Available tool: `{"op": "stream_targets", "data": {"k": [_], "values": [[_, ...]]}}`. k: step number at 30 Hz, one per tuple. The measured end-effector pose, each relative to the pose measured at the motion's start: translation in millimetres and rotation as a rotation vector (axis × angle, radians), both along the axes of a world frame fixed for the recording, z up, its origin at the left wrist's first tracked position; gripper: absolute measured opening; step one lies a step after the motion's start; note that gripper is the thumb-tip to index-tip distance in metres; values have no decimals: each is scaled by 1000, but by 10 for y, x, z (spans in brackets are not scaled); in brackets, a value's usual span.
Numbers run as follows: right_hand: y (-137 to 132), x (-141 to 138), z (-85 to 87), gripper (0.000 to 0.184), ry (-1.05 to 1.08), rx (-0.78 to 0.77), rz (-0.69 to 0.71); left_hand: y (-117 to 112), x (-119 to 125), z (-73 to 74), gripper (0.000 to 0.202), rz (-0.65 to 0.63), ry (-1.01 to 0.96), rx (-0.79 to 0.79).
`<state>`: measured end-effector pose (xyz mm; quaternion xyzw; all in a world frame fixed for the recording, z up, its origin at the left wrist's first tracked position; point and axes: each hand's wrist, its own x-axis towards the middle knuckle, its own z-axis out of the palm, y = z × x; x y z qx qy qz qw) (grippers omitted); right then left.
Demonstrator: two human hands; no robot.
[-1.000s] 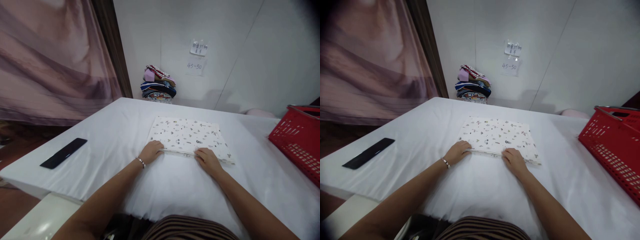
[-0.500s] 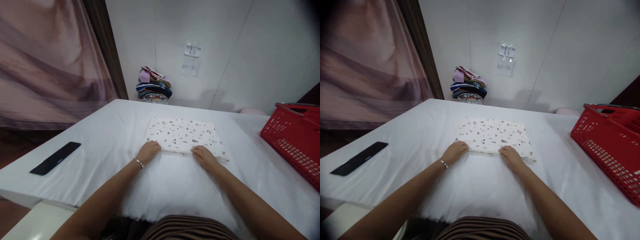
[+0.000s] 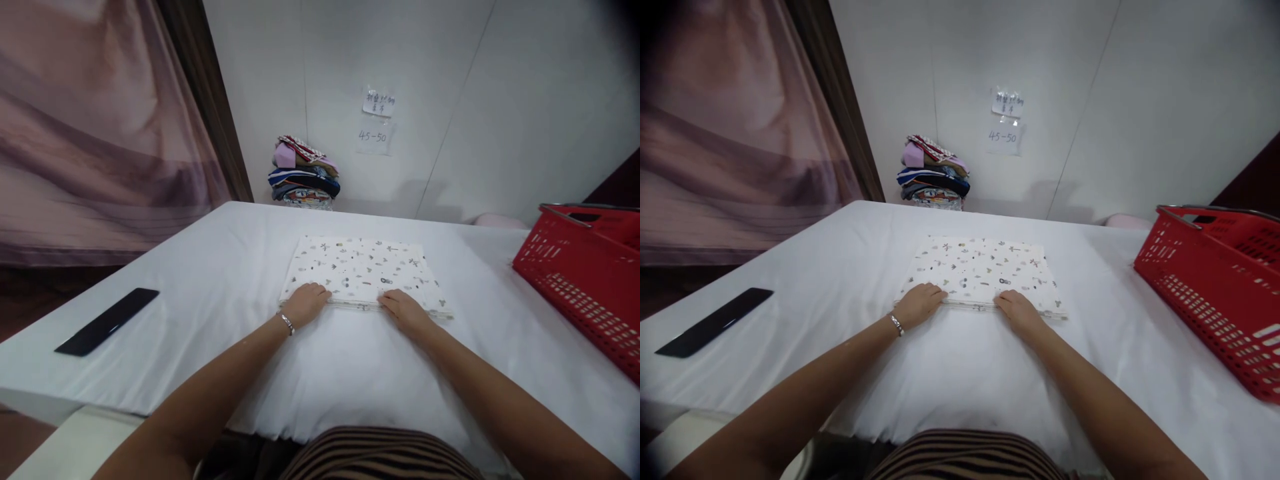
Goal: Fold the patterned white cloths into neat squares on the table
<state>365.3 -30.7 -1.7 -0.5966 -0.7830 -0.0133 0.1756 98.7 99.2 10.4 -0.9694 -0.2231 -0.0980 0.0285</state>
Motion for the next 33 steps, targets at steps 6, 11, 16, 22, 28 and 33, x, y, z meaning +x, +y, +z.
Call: {"op": "stream_targets", "data": {"k": [6,11,16,22,28,33], "values": [[-9,-11,28,32,26,-15,-16,11,26,-19,27,110,-59,-59],[29,32,-6,29,125,-53,-63,9,29,-7,19,145,-53,-82],[22,36,-12,29,127,-31,-54,-14,22,-20,19,127,-39,-36],[-31,14,41,28,54,-24,20,-18,20,-23,16,158,-83,-68],[41,66,18,27,96,-72,4,18,21,-35,19,174,-119,-114],[57,77,96,28,105,-137,34,3,17,-47,21,88,-81,-33]]}}
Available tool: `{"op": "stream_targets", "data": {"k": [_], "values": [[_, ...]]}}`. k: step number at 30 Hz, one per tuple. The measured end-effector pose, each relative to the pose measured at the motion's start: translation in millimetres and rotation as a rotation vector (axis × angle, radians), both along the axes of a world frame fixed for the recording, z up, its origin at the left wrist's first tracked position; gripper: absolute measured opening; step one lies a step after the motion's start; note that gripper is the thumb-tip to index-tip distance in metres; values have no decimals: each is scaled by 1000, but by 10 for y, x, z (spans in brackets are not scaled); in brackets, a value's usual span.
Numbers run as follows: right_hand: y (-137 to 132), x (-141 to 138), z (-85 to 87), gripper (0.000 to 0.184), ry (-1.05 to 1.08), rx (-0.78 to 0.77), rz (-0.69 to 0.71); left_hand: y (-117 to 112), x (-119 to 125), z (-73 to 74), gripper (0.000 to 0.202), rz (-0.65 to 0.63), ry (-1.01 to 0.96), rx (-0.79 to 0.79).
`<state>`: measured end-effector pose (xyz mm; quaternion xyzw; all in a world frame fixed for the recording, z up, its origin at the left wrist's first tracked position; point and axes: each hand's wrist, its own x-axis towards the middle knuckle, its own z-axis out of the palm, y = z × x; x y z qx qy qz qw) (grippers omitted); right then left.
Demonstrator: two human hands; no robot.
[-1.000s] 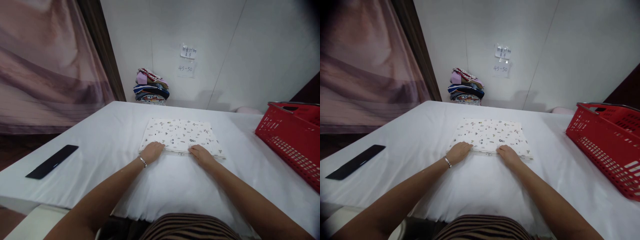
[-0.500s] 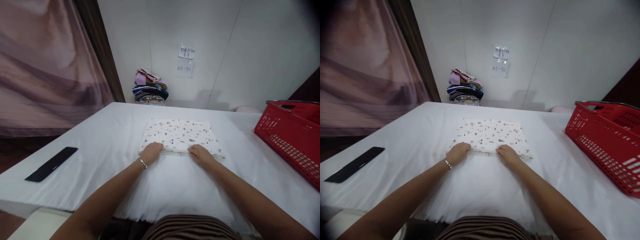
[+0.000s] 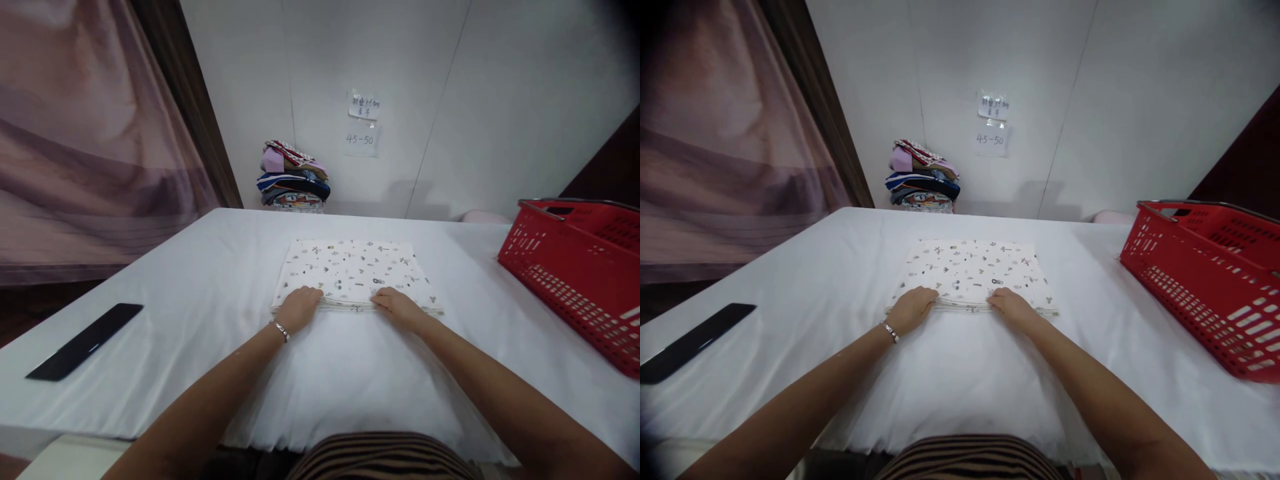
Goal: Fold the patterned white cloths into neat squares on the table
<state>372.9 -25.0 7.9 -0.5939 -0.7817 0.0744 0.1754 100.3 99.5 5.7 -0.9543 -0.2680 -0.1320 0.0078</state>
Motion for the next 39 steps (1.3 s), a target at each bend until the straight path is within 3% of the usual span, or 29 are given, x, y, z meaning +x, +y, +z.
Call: {"op": "stream_targets", "data": {"k": [5,15,26,39], "values": [[-2,15,55,30,17,-52,24,-34,81,4,32,-79,2,91],[57,-263,-3,27,-239,62,-46,-137,411,22,16,-113,88,188],[61,-237,-134,29,-251,152,-17,-186,358,67,16,-129,84,90],[-3,-238,-39,27,-189,108,48,-136,267,2,22,-183,27,35]]}}
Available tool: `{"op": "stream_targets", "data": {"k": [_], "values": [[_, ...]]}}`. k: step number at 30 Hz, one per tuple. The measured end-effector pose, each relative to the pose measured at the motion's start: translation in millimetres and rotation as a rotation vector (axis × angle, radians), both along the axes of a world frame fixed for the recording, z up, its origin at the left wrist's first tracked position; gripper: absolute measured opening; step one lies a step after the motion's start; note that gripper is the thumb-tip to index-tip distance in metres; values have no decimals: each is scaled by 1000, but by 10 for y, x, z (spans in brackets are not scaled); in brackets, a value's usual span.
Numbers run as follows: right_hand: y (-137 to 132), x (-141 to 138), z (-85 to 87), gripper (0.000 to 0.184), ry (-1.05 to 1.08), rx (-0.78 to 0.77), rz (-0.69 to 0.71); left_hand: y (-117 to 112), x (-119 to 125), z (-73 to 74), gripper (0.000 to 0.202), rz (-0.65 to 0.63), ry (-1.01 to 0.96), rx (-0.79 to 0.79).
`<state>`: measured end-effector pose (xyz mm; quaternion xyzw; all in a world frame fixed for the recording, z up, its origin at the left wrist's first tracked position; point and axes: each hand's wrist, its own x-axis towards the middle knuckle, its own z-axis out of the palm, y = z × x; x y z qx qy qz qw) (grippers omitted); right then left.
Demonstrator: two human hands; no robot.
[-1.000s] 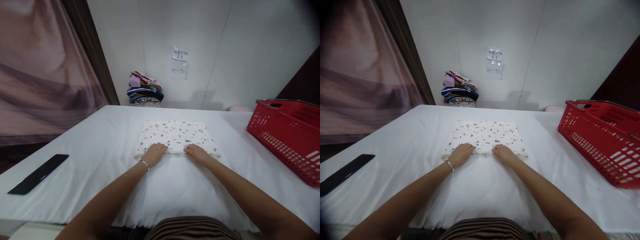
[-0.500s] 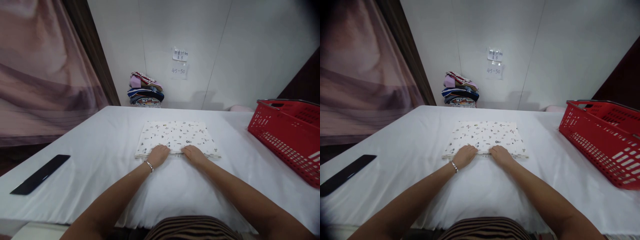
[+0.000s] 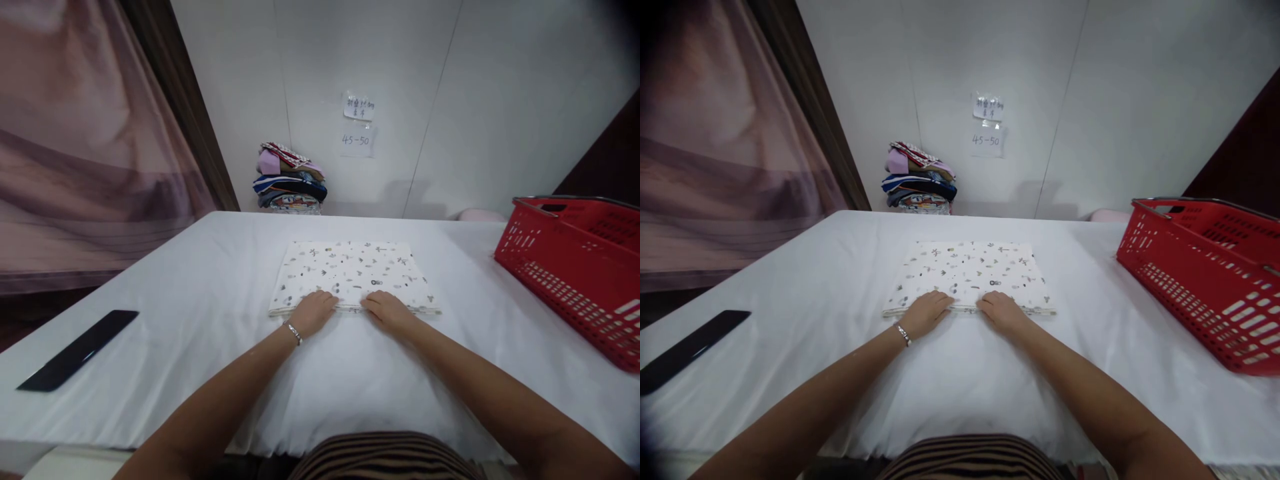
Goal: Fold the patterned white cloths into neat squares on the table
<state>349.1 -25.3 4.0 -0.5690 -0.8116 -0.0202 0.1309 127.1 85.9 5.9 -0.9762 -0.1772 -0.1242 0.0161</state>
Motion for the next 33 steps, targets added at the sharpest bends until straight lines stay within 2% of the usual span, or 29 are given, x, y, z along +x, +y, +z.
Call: {"op": "stream_targets", "data": {"k": [12,18,25,30,33], "values": [[-17,40,66,31,85,-49,32,34,-13,-4,27,-10,20,25],[-38,18,-6,35,67,-45,-47,-26,16,-17,30,26,35,72],[-44,16,-62,34,70,-12,-52,-52,33,-22,27,23,53,107],[-231,125,-61,36,110,87,-37,-50,-29,-19,26,31,-23,78],[-471,364,-46,33,138,136,-131,-26,-106,-44,26,31,-75,57]]}}
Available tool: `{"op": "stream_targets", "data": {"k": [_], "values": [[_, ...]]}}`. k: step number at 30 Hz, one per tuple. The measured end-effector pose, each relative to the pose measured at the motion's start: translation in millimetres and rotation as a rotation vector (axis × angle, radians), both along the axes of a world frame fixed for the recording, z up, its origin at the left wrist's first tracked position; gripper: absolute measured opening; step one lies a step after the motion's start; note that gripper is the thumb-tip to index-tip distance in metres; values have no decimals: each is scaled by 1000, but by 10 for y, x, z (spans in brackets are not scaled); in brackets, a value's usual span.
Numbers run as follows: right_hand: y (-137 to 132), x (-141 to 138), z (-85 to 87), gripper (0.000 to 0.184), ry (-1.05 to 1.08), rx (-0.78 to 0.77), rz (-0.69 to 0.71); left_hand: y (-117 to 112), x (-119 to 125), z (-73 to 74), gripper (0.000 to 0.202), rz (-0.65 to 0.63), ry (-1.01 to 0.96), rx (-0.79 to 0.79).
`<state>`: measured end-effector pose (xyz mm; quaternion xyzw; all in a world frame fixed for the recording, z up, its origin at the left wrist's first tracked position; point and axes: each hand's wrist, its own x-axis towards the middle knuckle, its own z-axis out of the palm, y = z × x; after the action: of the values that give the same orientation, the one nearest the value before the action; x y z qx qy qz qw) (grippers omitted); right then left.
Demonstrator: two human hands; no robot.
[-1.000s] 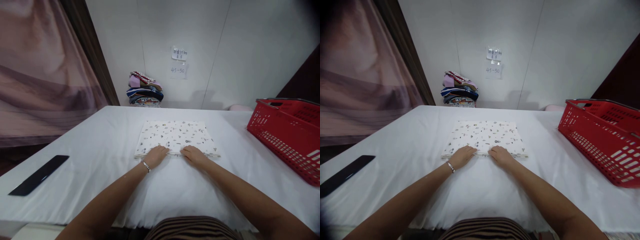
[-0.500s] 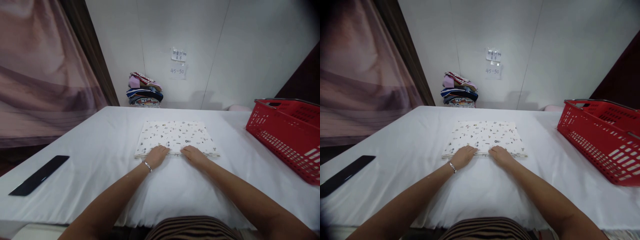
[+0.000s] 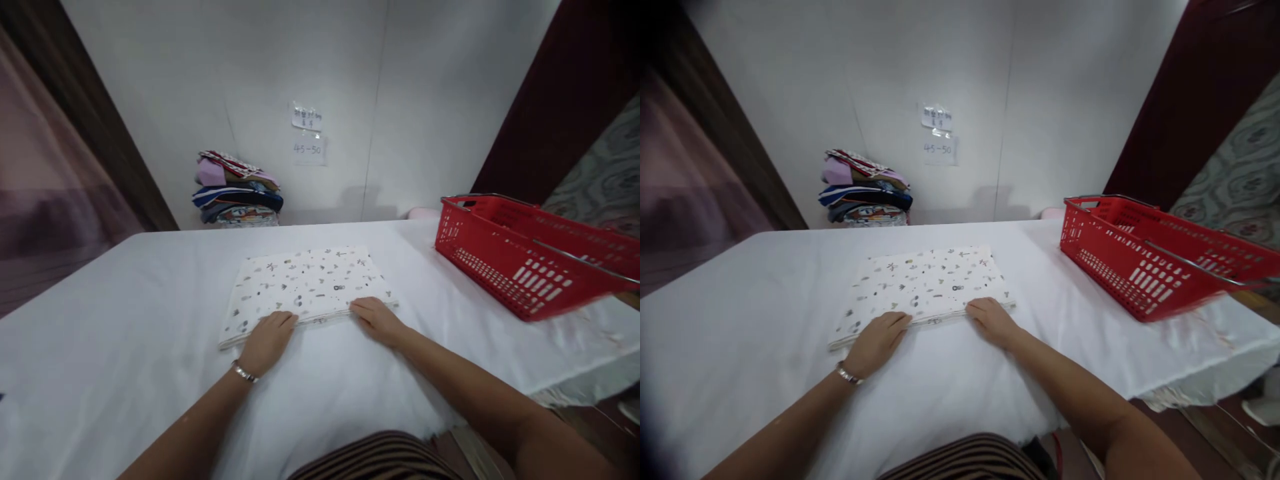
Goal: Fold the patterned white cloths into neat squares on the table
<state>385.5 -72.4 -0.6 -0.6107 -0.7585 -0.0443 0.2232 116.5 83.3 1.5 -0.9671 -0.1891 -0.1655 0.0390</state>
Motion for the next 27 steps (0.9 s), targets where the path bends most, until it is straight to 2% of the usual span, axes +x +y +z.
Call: {"op": "stream_targets", "data": {"k": [2,4,7,9,17,21,27], "values": [[-162,225,24,27,81,25,-146,21,-39,-26,26,-1,-19,-4],[-280,457,58,23,271,9,-369,43,-53,-53,25,-7,-36,-3],[-338,715,111,20,675,-186,-716,71,-34,-81,26,-13,-79,-1],[-309,794,141,20,839,-326,-820,85,-17,-92,26,-16,-107,1],[-52,786,211,33,996,-567,-906,85,-33,-103,25,-23,-128,1],[22,802,221,32,1000,-572,-936,67,-49,-98,24,-27,-155,-9],[72,768,233,24,1147,-470,-853,50,-51,-112,24,-14,-147,-28]]}}
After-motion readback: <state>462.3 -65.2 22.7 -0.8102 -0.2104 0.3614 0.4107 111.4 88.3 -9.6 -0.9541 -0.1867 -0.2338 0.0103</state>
